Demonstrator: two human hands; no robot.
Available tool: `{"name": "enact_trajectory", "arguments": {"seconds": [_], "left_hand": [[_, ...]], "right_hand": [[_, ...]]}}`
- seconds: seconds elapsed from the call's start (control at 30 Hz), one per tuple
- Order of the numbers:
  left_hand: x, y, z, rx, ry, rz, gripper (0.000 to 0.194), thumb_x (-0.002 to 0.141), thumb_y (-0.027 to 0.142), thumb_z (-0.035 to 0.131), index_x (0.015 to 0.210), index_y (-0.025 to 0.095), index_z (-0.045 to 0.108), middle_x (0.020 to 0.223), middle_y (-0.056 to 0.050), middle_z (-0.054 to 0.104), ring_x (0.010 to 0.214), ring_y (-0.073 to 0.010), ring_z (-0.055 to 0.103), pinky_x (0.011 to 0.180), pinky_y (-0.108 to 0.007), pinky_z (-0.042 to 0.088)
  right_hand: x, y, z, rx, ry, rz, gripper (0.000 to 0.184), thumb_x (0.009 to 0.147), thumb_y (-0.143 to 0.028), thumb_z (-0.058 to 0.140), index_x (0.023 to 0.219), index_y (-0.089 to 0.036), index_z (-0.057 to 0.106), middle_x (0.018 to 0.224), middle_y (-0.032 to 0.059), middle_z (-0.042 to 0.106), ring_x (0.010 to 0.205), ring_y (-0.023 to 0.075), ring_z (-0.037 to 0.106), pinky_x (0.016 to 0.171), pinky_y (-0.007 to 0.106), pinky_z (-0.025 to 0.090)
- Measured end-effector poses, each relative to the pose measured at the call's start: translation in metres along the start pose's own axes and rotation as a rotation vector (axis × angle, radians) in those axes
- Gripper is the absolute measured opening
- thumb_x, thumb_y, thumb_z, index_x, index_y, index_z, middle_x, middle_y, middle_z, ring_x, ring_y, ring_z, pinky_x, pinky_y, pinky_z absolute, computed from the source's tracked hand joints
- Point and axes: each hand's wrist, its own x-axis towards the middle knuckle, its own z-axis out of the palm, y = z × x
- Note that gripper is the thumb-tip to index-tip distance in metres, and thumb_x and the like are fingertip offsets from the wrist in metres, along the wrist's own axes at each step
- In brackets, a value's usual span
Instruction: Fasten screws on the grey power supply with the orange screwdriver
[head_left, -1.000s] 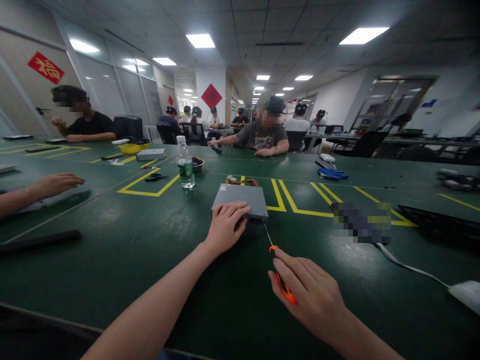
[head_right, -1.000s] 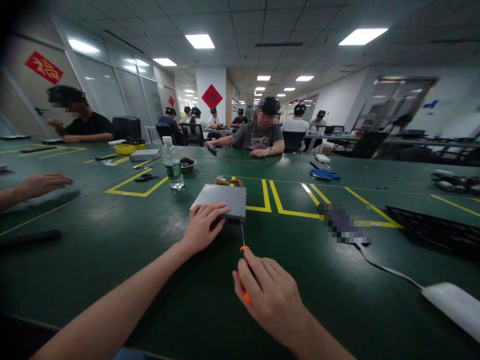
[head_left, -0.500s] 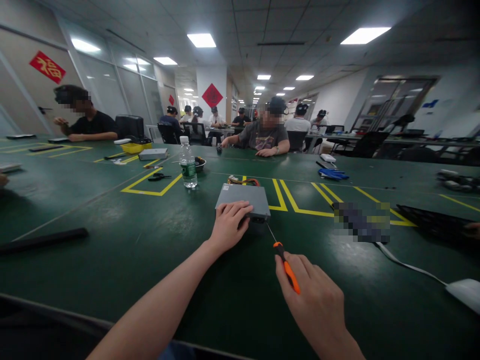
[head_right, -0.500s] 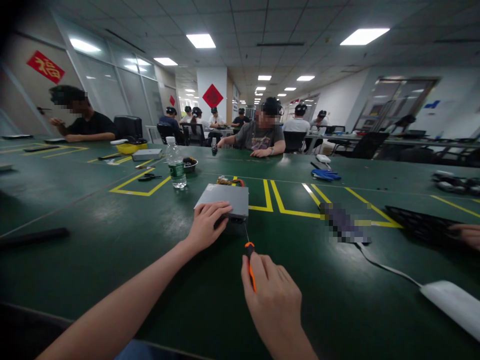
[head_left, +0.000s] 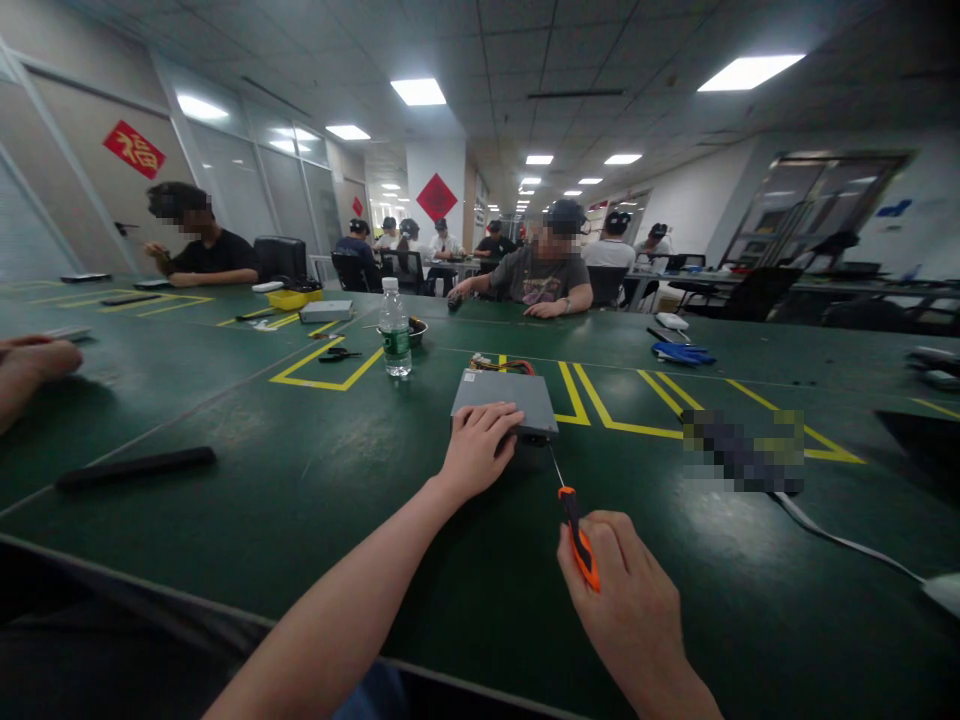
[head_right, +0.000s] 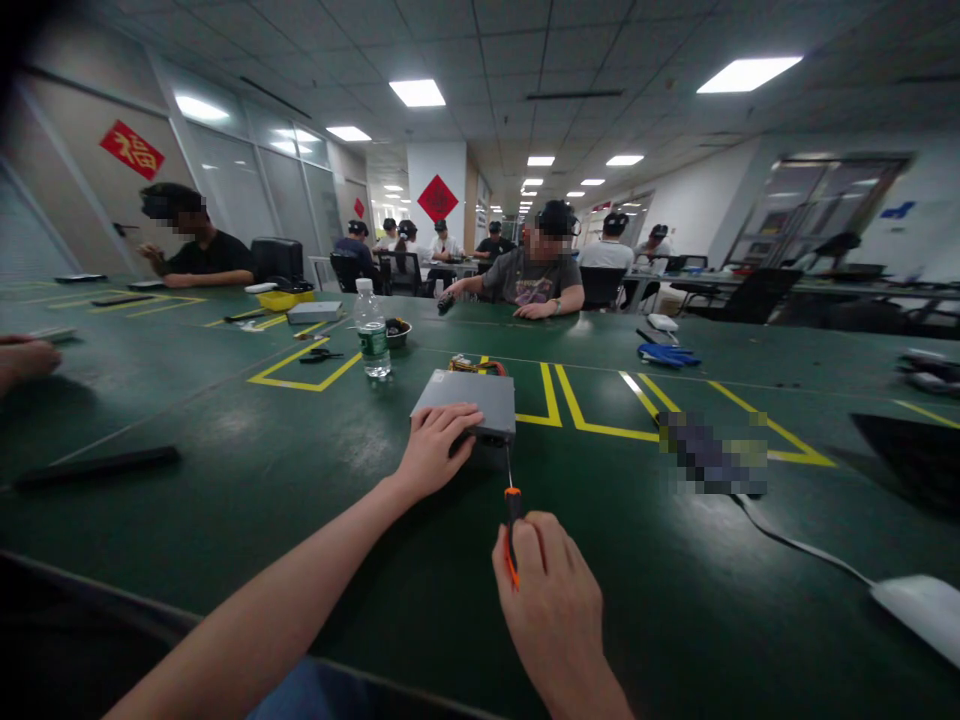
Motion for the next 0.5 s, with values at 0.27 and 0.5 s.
{"name": "enact_trajectory", "arguments": {"seconds": [0.27,0.5], "left_hand": [[0.0,0.0,0.0,0.001,-0.004,0.001,0.03,0.087,0.021,0.046,0.116,0.027,0.05,0.125,0.0,0.055,0.118,-0.017,0.045,0.096,-0.038,0.026],[0.0,0.001,-0.001,0.017,-0.018,-0.002,0.031,0.087,0.022,0.046,0.117,0.027,0.051,0.125,-0.001,0.055,0.117,-0.0182,0.046,0.096,-0.038,0.027]], "right_hand": [[-0.006,0.003,0.002,-0.131,-0.041,0.094,0.026,0.093,-0.031,0.037,0.091,-0.014,0.057,0.085,0.0072,0.055,0.054,0.0105,0.054,0.04,0.019,0.035],[-0.008,-0.004,0.001,-0.169,-0.092,0.082,0.02,0.092,-0.022,0.037,0.092,-0.013,0.054,0.077,0.0049,0.056,0.049,0.0097,0.052,0.041,0.02,0.035]]}}
